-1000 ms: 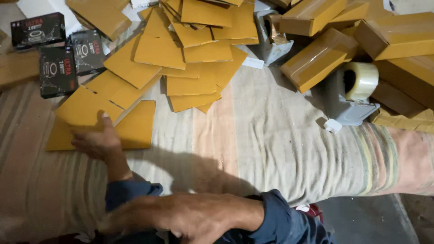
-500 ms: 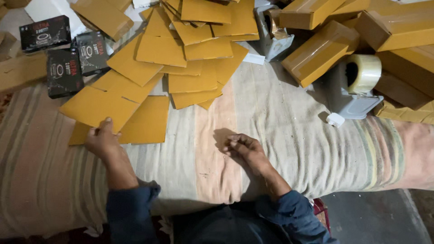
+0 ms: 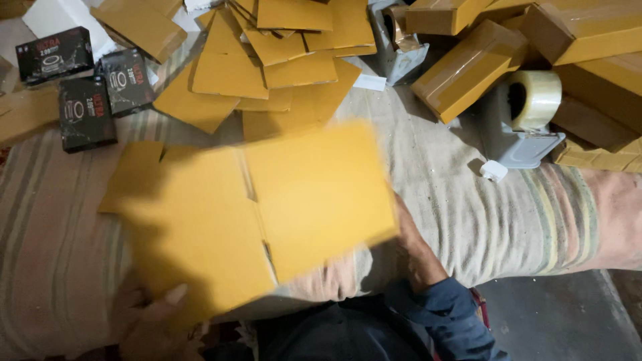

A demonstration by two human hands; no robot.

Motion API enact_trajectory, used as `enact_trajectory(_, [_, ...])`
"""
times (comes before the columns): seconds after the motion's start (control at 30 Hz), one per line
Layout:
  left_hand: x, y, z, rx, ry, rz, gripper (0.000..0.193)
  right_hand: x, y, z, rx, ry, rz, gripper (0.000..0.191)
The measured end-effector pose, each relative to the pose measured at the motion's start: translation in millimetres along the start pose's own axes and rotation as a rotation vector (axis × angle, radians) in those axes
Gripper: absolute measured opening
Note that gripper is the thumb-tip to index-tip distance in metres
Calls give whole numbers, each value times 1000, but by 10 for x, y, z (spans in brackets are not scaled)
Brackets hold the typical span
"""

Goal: The person folds flat yellow cardboard blanks into small mailing boxes, pressing the creases and tucking the flaps to form each box, then sets the finished box aside and takes the next flat blank from the pile. The person repeats this folding cycle throughout the episode.

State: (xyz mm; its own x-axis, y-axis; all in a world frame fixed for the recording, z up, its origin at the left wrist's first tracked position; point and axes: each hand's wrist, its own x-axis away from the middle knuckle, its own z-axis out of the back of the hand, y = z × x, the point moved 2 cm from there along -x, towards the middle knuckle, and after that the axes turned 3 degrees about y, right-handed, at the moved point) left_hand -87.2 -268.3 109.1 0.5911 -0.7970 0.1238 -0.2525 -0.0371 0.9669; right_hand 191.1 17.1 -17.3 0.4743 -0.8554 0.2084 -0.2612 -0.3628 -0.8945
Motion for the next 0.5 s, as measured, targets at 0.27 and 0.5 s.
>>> enact_trajectory(0.27, [-753, -831, -333, 193, -289, -276, 19, 357, -551, 402, -224, 180, 12, 76])
enact_trajectory(0.5, [-1233, -1290, -673, -24, -297, -424, 30, 252, -466, 708, 34, 132, 424, 32])
